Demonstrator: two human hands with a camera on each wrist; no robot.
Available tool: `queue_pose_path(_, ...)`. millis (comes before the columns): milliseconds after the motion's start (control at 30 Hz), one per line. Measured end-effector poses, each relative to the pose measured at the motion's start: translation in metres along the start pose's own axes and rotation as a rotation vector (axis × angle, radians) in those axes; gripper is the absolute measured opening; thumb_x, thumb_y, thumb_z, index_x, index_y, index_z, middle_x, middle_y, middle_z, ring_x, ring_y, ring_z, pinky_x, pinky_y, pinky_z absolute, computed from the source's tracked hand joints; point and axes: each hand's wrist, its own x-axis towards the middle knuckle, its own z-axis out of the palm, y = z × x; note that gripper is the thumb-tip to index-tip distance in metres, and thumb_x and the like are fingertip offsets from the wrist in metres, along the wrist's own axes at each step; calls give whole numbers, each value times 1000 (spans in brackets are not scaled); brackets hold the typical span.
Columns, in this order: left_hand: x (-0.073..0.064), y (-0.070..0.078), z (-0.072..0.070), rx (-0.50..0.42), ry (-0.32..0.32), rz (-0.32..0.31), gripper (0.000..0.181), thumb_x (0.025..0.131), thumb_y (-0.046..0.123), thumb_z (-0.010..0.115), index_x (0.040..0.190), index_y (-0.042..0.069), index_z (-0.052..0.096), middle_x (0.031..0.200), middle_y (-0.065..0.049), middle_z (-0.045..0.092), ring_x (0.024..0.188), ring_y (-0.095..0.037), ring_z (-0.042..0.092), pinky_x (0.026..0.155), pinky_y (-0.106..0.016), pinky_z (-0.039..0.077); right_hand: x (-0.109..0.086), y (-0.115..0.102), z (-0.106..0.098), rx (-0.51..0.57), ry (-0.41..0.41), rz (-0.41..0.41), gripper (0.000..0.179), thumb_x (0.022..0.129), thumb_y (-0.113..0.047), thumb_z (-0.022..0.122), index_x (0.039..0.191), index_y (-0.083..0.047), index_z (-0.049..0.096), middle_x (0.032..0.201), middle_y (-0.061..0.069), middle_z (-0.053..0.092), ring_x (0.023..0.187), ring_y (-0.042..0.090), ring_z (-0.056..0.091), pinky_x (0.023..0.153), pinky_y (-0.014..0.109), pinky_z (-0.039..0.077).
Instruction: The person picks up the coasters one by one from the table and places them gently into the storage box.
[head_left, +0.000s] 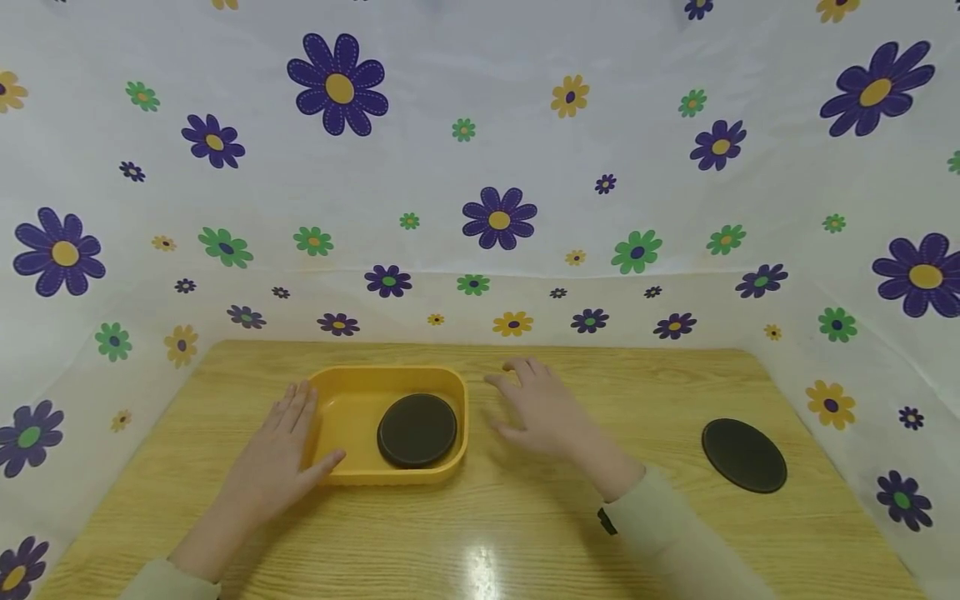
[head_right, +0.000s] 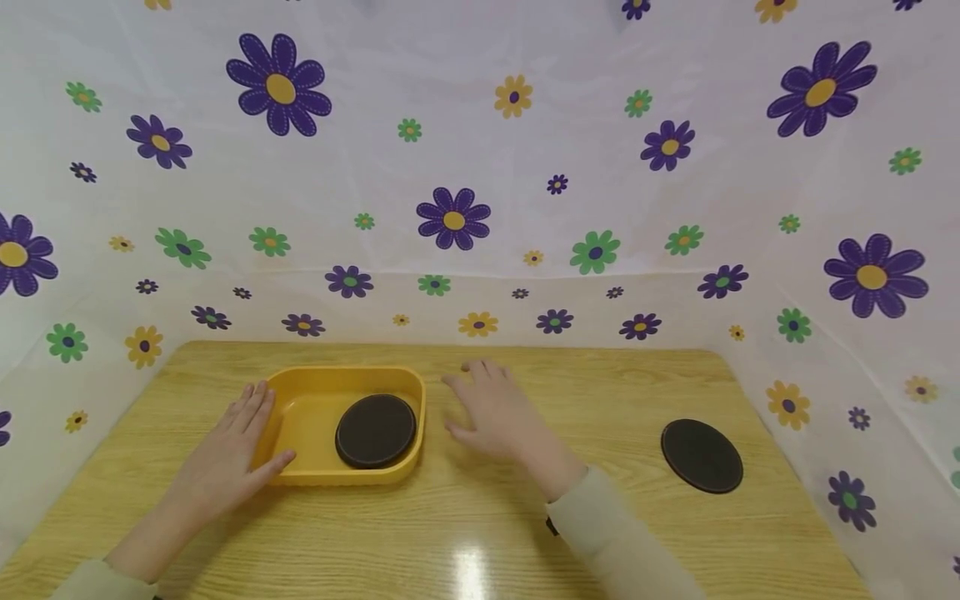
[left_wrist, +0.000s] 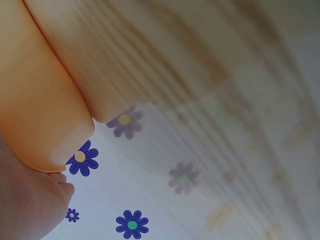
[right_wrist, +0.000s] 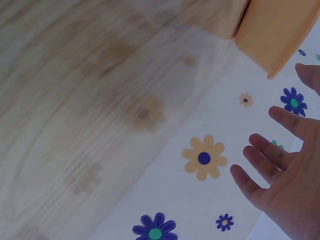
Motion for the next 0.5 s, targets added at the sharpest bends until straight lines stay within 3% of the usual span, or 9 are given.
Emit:
queue_pose_path(100,-1,0,-1,1,0,-2,101,102,60,59,163,-12,23,173,-32,18,160,-53,21,134,-59,21,-10,13,2,-34,-4,31,67,97,-43,72,153,-12,54,150,22,54,140,41,51,119,60,47)
queue_pose_path(333,-2,-1,1,-11,-7,-4,100,104,60,56,163,-12,22,174,-32,16,161,-52,19,137,-44,2,-37,35,1,-118,-14,99,68,96,-46,73,151,-10,56,148,25,56,139,45,53,114,65,49)
queue_pose_path(500,-2,-2,2,-14,-2,-7,100,103,60,57,164,-12,22,174,-31,16,161,-52,19,137,-49,8,-59,54,2,-138,6,153,66,95,-42,73,149,-8,57,143,27,57,135,48,54,113,66,49)
